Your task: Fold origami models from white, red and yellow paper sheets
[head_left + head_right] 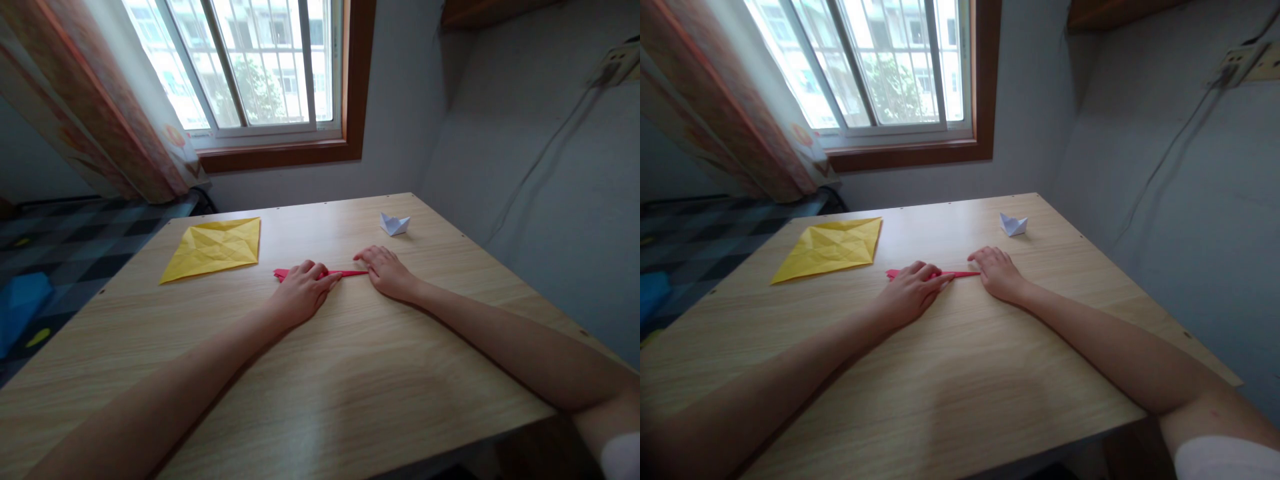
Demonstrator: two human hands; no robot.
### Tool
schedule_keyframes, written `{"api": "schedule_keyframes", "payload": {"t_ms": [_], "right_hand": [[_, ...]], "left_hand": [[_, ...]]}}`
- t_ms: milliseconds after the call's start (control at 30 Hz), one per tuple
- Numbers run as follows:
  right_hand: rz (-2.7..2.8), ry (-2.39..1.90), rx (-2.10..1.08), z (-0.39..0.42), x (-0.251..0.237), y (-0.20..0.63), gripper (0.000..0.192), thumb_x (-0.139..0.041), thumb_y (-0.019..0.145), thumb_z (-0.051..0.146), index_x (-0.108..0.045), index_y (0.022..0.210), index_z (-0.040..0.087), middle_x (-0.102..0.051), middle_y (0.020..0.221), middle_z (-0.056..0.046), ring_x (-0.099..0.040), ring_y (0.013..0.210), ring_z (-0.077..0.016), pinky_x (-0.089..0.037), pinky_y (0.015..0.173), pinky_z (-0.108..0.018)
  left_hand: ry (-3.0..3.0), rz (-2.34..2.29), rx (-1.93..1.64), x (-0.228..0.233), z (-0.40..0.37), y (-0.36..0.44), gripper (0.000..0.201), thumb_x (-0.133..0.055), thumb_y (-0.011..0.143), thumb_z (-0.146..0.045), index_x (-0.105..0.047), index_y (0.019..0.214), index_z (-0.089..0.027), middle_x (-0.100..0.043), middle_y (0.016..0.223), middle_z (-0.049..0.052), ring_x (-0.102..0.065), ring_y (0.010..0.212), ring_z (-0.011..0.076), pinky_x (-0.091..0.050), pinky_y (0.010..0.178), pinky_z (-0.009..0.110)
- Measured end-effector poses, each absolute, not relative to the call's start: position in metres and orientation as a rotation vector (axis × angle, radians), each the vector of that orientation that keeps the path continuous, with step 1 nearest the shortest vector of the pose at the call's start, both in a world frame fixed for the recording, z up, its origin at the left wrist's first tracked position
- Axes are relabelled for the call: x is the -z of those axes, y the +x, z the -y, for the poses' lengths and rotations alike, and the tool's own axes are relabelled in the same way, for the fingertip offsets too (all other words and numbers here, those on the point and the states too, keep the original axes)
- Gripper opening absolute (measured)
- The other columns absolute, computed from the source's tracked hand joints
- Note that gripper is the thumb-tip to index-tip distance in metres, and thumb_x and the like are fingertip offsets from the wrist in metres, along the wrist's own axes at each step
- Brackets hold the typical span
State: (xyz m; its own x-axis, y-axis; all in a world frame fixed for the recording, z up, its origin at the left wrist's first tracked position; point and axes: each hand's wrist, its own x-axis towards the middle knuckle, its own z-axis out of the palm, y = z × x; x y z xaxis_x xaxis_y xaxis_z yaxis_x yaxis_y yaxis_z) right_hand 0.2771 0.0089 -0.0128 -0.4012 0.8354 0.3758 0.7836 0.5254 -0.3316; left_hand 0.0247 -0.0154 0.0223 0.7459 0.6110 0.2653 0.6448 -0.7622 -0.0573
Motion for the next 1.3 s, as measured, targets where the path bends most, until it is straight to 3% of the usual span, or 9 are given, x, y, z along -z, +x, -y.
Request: {"api": "schedule_keyframes", "payload": {"t_ms": [400, 700, 1100, 1300], "right_hand": [[2.241, -1.275, -0.170, -0.0106, 0.0146, 0.2789, 0.054, -0.042, 0.070, -0.005, -0.061, 0.115, 0.019, -0.064, 0.117, -0.010, -0.052, 0.115, -0.0243, -0.038, 0.105, -0.043], [1.928, -1.169, -0.405, -0.0177, 0.0162, 0.2820, 0.039, -0.039, 0.075, -0.002, -0.062, 0.099, 0.018, -0.065, 0.103, -0.009, -0.061, 0.099, -0.0199, -0.051, 0.090, -0.035], [2.116, -1.213, -0.230, -0.0114, 0.0119, 0.2799, 0.025, -0.045, 0.089, 0.012, -0.062, 0.107, 0.017, -0.065, 0.109, -0.011, -0.058, 0.105, -0.0239, -0.044, 0.098, -0.040], [2.134, -1.204, -0.198, -0.0114, 0.0150, 0.2794, 0.037, -0.043, 0.082, 0.001, -0.063, 0.109, 0.018, -0.065, 0.109, -0.011, -0.058, 0.105, -0.0242, -0.045, 0.097, -0.041]], "left_hand": [[-2.802, 1.004, 0.356, -0.0206, 0.0143, 0.0236, 0.040, -0.038, 0.101, -0.030, -0.058, 0.134, -0.026, -0.062, 0.105, 0.011, -0.051, 0.099, 0.0244, -0.046, 0.091, 0.044], [-2.806, 1.025, 0.315, -0.0232, 0.0156, 0.0235, 0.040, -0.037, 0.101, -0.030, -0.057, 0.135, -0.026, -0.062, 0.106, 0.010, -0.051, 0.100, 0.0245, -0.045, 0.091, 0.042], [-2.795, 1.020, 0.347, -0.0189, 0.0140, 0.0228, 0.040, -0.036, 0.102, -0.031, -0.057, 0.135, -0.026, -0.061, 0.107, 0.010, -0.050, 0.100, 0.0246, -0.044, 0.092, 0.042], [-2.789, 1.044, 0.321, -0.0208, 0.0151, 0.0240, 0.040, -0.036, 0.102, -0.032, -0.057, 0.136, -0.026, -0.062, 0.108, 0.010, -0.050, 0.100, 0.0243, -0.044, 0.091, 0.042]]}}
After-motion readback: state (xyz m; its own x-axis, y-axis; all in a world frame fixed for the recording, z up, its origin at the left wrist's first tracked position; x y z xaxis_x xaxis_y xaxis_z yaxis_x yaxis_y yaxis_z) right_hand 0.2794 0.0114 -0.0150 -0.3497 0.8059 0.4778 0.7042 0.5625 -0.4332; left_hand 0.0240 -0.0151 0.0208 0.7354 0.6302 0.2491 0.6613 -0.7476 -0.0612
